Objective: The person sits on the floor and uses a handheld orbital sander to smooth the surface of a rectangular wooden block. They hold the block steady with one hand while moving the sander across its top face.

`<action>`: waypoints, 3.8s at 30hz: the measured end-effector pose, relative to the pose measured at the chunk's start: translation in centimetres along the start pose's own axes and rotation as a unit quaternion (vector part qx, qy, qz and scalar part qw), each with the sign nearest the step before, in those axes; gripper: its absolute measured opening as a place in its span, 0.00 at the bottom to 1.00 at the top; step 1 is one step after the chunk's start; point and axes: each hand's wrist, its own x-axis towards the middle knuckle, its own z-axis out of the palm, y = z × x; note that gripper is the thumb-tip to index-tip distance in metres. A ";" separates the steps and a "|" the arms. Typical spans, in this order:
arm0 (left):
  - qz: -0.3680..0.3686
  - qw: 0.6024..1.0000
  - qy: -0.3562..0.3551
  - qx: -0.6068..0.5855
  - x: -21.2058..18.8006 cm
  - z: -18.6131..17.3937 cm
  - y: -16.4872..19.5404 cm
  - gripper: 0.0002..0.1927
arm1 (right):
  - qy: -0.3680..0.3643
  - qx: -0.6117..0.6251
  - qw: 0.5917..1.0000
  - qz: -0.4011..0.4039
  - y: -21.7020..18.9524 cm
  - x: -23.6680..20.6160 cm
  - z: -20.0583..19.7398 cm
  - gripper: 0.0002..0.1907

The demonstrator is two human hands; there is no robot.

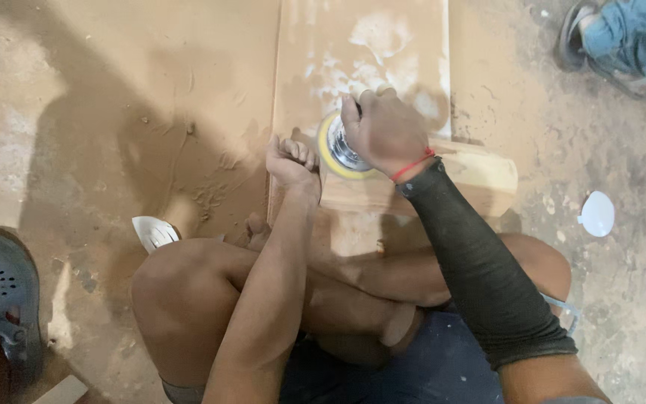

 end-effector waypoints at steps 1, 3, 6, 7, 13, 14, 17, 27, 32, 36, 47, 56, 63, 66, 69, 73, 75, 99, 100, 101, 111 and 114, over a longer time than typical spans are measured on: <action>0.012 1.000 -0.003 -0.008 0.0 0.1 0.0 0.28 | -0.021 0.014 1.000 -0.001 -0.1 0.4 0.1 0.23; 0.020 1.000 0.002 -0.011 0.0 0.0 0.1 0.28 | -0.040 0.016 0.999 0.008 -0.1 1.2 0.6 0.24; 0.003 1.000 0.008 0.000 -0.2 -0.1 0.1 0.28 | -0.015 0.006 1.000 -0.002 0.4 1.9 1.1 0.24; 0.002 1.000 0.007 0.001 -0.3 -0.2 0.1 0.28 | 0.004 0.002 1.000 -0.012 0.7 2.0 1.2 0.23; -0.001 1.000 0.018 0.001 -0.9 0.2 0.4 0.29 | -0.090 0.031 0.994 0.050 1.5 2.2 0.8 0.26; 0.002 1.000 0.018 0.005 -1.0 0.3 0.5 0.28 | -0.095 0.035 0.993 0.057 1.4 2.4 0.9 0.25; -0.019 1.000 0.006 -0.011 -1.2 0.2 0.7 0.29 | -0.120 0.055 0.988 0.076 0.8 3.7 1.7 0.25; 0.012 0.999 0.020 -0.029 -0.9 -0.4 0.4 0.29 | -0.187 0.046 0.978 0.085 1.6 3.3 0.9 0.29; 0.022 0.998 0.050 -0.041 0.0 0.2 0.1 0.28 | -0.029 0.015 0.998 -0.047 0.5 -2.5 -0.3 0.27; -0.007 0.999 0.007 -0.036 -0.4 -0.1 0.1 0.27 | -0.044 0.012 0.999 0.006 1.2 -0.3 0.3 0.27; 0.034 0.998 -0.003 -0.060 0.8 0.5 -0.6 0.27 | -0.073 0.010 0.997 -0.014 1.7 -0.4 0.4 0.26; 0.007 0.995 0.055 -0.081 0.6 1.0 -0.6 0.24 | -0.020 -0.048 0.998 -0.029 3.0 0.5 1.4 0.28; 0.011 0.992 0.035 -0.119 1.2 0.9 -0.4 0.22 | -0.031 -0.010 0.999 0.005 2.0 1.5 1.9 0.28; 0.008 0.989 0.041 -0.143 1.4 0.9 -0.5 0.21 | 0.051 -0.057 0.996 -0.053 1.0 1.5 1.7 0.27; 0.044 0.993 0.026 -0.108 0.9 0.4 -0.4 0.20 | 0.036 -0.007 0.998 -0.049 0.1 1.8 1.5 0.28; 0.039 0.998 0.007 -0.047 0.4 0.4 -0.6 0.19 | 0.080 -0.028 0.995 -0.055 0.1 1.8 1.6 0.25; 0.033 0.998 0.016 -0.054 0.3 0.5 -0.7 0.19 | 0.089 -0.045 0.994 -0.053 0.4 1.4 1.8 0.23; -0.010 0.997 0.071 0.011 -0.3 0.0 -0.3 0.23 | -0.057 -0.001 0.998 0.028 2.0 4.7 3.7 0.25; -0.013 0.997 0.077 0.006 -0.4 -0.1 -0.2 0.22 | -0.071 0.001 0.997 0.040 2.0 4.9 3.6 0.25; -0.017 0.996 0.083 0.000 -0.5 -0.1 -0.2 0.22 | -0.087 0.009 0.995 0.049 2.0 5.0 3.5 0.25; -0.025 0.991 0.120 0.049 -1.0 -1.0 -0.1 0.22 | -0.210 0.035 0.972 0.103 4.1 5.9 3.4 0.29; -0.027 0.991 0.122 0.045 -0.9 -1.0 -0.1 0.22 | -0.248 0.024 0.961 0.118 4.5 6.4 3.7 0.29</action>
